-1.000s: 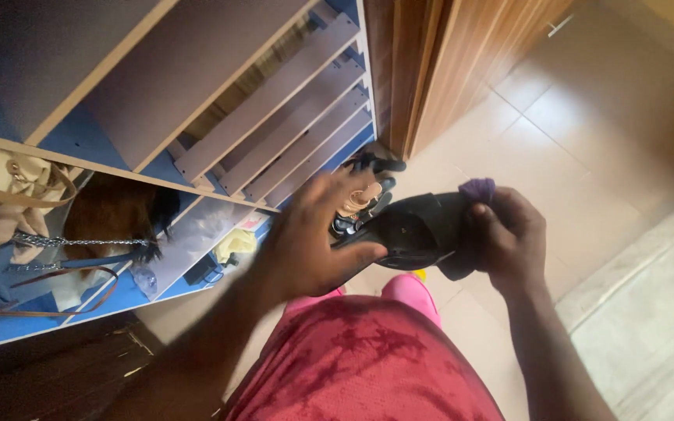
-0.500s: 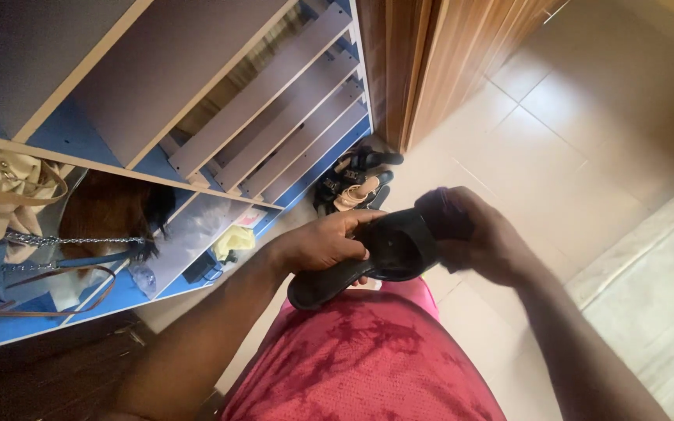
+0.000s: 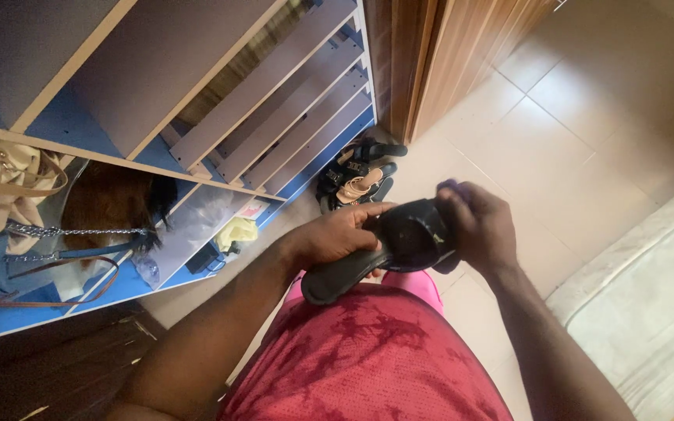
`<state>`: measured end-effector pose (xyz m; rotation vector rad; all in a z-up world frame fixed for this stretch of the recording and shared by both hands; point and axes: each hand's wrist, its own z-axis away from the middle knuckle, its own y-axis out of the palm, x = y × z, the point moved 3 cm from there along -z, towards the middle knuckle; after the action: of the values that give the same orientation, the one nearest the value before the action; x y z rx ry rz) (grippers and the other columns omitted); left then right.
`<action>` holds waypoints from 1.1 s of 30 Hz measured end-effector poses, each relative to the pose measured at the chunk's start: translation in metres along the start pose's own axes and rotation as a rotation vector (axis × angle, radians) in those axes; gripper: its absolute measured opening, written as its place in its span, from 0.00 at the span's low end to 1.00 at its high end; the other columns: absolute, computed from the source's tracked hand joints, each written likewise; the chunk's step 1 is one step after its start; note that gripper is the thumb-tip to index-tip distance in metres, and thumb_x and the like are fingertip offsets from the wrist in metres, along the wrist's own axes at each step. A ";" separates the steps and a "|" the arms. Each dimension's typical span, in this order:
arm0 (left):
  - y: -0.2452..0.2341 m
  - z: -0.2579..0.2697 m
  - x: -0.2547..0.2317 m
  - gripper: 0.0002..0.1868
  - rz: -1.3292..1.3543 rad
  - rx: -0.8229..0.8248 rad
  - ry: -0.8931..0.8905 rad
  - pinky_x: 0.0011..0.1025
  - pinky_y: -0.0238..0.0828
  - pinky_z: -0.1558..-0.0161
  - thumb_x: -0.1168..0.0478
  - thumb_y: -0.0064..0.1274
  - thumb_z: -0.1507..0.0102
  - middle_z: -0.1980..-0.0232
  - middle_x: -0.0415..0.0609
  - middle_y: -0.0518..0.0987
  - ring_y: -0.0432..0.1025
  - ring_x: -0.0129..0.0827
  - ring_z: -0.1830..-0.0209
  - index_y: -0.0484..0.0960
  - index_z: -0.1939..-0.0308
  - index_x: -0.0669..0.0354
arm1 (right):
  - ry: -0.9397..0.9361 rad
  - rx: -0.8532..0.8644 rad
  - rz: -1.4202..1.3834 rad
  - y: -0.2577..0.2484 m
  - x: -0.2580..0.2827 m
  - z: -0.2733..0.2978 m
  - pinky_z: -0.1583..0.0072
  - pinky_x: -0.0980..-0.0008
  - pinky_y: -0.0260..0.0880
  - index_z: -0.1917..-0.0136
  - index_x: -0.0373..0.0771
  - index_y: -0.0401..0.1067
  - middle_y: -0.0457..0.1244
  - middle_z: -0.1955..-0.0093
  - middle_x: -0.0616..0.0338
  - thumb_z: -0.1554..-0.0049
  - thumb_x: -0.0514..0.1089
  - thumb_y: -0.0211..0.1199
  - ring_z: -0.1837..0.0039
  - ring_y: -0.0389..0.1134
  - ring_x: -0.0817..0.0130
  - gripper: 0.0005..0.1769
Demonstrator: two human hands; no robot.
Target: The recorder is wiping and cleaning different pairs of shoes and sandals using a purple cloth.
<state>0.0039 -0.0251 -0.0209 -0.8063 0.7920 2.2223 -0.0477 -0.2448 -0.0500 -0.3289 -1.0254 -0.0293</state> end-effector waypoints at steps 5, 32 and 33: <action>-0.006 -0.006 0.011 0.35 0.154 -0.087 0.142 0.28 0.78 0.64 0.56 0.44 0.33 0.53 0.56 0.81 0.78 0.30 0.65 0.59 0.21 0.49 | -0.133 -0.199 -0.446 -0.040 -0.106 -0.059 0.49 0.66 0.71 0.41 0.34 0.72 0.67 0.52 0.59 0.29 0.54 0.56 0.52 0.68 0.70 0.20; 0.025 -0.036 -0.039 0.27 0.711 -0.201 0.945 0.34 0.59 0.26 0.50 0.33 0.23 0.29 0.47 0.72 0.65 0.34 0.30 0.63 0.24 0.59 | -0.891 -0.240 0.395 0.060 0.055 0.048 0.48 0.52 0.72 0.33 0.40 0.69 0.61 0.38 0.41 0.61 0.36 0.66 0.40 0.66 0.39 0.39; 0.022 -0.036 -0.042 0.25 0.747 -0.151 0.985 0.35 0.60 0.26 0.52 0.34 0.22 0.31 0.48 0.72 0.66 0.36 0.31 0.64 0.25 0.60 | -0.959 -0.165 0.384 0.060 0.049 0.050 0.48 0.54 0.73 0.33 0.40 0.68 0.60 0.34 0.40 0.76 0.39 0.67 0.38 0.66 0.39 0.52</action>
<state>0.0252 -0.0793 -0.0069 -2.0064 1.5848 2.4473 -0.0538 -0.1674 -0.0004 -0.7198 -1.8930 0.4299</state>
